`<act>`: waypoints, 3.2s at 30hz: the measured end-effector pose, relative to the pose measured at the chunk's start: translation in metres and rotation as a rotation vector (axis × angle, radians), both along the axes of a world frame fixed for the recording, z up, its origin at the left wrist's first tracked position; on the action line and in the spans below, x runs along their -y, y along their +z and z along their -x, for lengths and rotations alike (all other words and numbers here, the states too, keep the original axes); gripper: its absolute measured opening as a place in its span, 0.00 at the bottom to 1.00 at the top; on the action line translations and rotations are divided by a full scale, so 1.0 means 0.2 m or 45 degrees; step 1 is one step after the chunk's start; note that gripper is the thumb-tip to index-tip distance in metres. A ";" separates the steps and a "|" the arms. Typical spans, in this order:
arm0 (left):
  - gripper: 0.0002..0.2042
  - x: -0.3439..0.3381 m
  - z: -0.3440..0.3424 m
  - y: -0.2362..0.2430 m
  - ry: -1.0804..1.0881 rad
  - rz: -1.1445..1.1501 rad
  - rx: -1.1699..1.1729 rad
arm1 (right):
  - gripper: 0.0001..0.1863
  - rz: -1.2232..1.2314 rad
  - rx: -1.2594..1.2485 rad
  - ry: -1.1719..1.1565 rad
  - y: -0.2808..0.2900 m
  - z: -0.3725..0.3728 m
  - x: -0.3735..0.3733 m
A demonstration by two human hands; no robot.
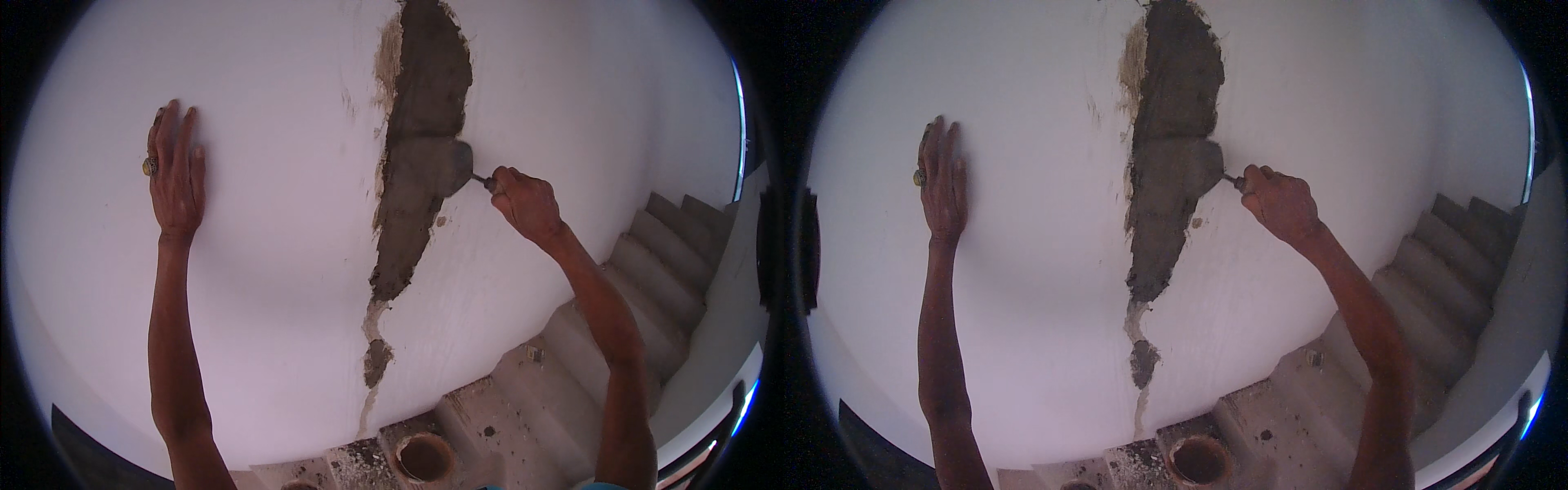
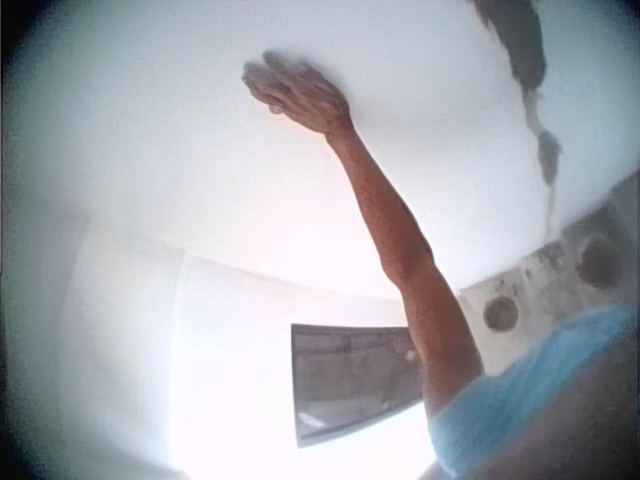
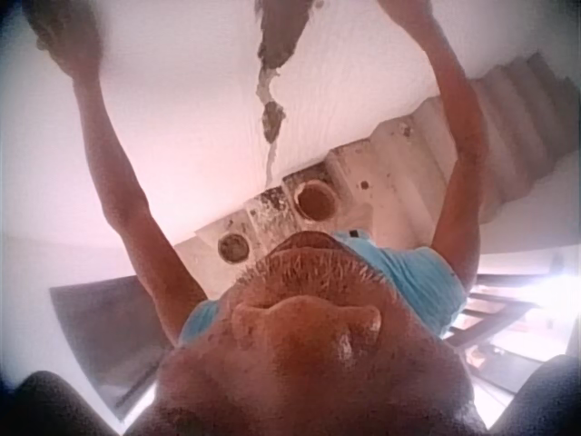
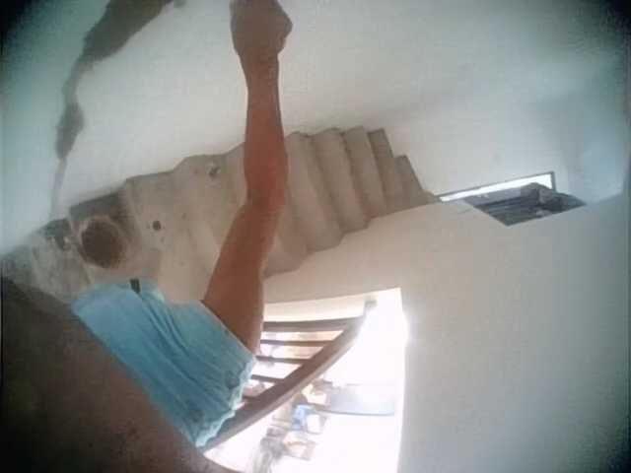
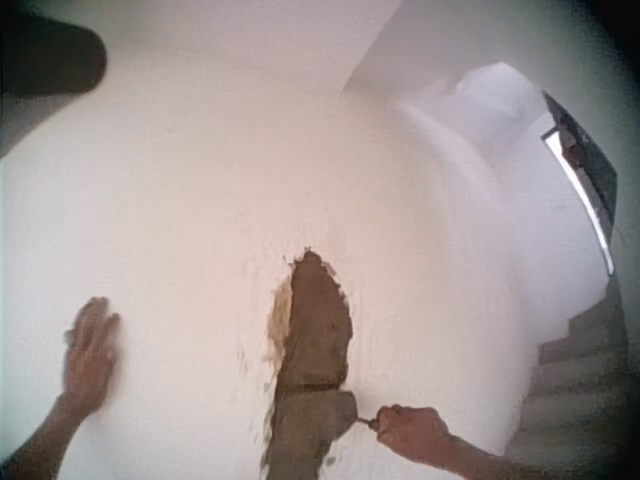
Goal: The person uses a trowel to apply and smooth cement into a vertical crack on a white wall. They repeatedly scoop material from a bucket and press it into the gap, working from the top of the crack downwards to fill the void.
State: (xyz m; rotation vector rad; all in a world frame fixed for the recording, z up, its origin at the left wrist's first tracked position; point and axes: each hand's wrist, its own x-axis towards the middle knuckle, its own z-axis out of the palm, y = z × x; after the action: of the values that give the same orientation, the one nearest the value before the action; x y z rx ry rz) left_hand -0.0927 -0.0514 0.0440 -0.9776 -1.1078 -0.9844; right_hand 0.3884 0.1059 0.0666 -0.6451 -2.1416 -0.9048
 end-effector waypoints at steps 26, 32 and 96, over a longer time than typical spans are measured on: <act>0.19 -0.01 0.00 -0.01 -0.019 0.015 0.027 | 0.12 -0.441 0.038 -0.364 0.20 0.05 -0.09; 0.19 -0.01 0.00 0.00 0.003 0.009 0.012 | 0.09 -0.465 0.033 -0.462 0.26 0.03 -0.08; 0.22 -0.04 0.06 -0.01 -0.105 -0.014 -0.054 | 0.12 0.860 -0.415 -0.091 -1.01 0.32 0.10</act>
State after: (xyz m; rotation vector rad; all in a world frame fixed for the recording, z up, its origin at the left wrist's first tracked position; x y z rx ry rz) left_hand -0.1051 -0.0424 0.0422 -1.0378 -1.0328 -1.0309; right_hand 0.3250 0.0862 -0.1345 -1.1156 -2.1082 -0.0641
